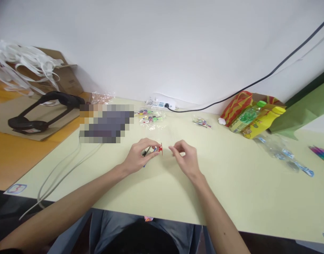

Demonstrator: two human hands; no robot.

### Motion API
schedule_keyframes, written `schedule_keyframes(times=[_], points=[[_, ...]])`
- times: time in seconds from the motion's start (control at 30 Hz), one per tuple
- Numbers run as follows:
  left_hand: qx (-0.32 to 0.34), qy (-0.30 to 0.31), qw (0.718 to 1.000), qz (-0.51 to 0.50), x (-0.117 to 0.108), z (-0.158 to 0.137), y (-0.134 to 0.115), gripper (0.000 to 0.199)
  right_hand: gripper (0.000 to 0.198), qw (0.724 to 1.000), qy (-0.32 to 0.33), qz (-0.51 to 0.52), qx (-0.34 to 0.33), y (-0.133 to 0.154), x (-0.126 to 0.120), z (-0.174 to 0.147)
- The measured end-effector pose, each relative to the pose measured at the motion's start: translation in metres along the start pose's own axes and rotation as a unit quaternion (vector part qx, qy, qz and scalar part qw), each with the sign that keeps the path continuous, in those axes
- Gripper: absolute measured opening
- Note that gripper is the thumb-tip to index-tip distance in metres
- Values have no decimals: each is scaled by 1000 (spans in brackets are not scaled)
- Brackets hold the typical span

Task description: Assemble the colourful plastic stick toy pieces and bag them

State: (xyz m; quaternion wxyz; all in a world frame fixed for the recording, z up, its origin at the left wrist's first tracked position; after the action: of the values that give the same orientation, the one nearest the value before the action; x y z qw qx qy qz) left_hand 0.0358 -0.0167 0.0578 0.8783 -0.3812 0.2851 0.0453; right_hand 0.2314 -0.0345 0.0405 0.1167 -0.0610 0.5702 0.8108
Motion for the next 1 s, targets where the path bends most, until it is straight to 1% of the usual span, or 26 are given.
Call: schedule_keyframes(times=[0.03, 0.1, 0.17, 0.27, 0.33, 0.43, 0.57, 0.7, 0.83, 1.0], points=[[11, 19, 999, 31, 2, 0, 1, 17, 30, 996, -22, -79, -42, 4, -12, 1], [32, 66, 994, 82, 7, -1, 3, 18, 29, 979, -32, -180, -92, 5, -29, 3], [47, 103, 987, 114, 12, -3, 6, 18, 30, 962, 12, -247, -113, 0, -34, 6], [52, 126, 982, 131, 14, -5, 6, 17, 30, 940, 95, -310, -106, -11, -34, 10], [49, 125, 983, 128, 13, -5, 5, 18, 30, 935, 122, -322, -89, -16, -34, 11], [49, 119, 983, 131, 12, -4, 6, 19, 30, 939, 140, -306, -64, -19, -36, 11], [56, 128, 977, 160, 11, -4, 13, 13, 31, 941, 164, -295, -19, -26, -41, 9], [55, 132, 975, 173, 11, -5, 18, 11, 37, 939, 169, -299, 10, -30, -43, 8], [55, 136, 974, 170, 11, -5, 16, 11, 37, 939, 183, -289, 38, -32, -38, 6], [54, 158, 968, 188, 11, -5, 17, 8, 38, 936, 201, -283, 59, -37, -37, 3]])
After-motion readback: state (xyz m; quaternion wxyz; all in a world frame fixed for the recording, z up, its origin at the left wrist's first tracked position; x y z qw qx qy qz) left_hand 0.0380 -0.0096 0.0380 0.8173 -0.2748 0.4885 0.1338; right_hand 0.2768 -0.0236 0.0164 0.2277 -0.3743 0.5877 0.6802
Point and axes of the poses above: each hand's wrist, its own z-axis towards the middle knuckle, its own x-axis out of the palm, y = z × x, the point moved 7 cm from there along z, towards the middle knuckle, and after that the axes turned 4 degrees about z, right-handed, at the moved point
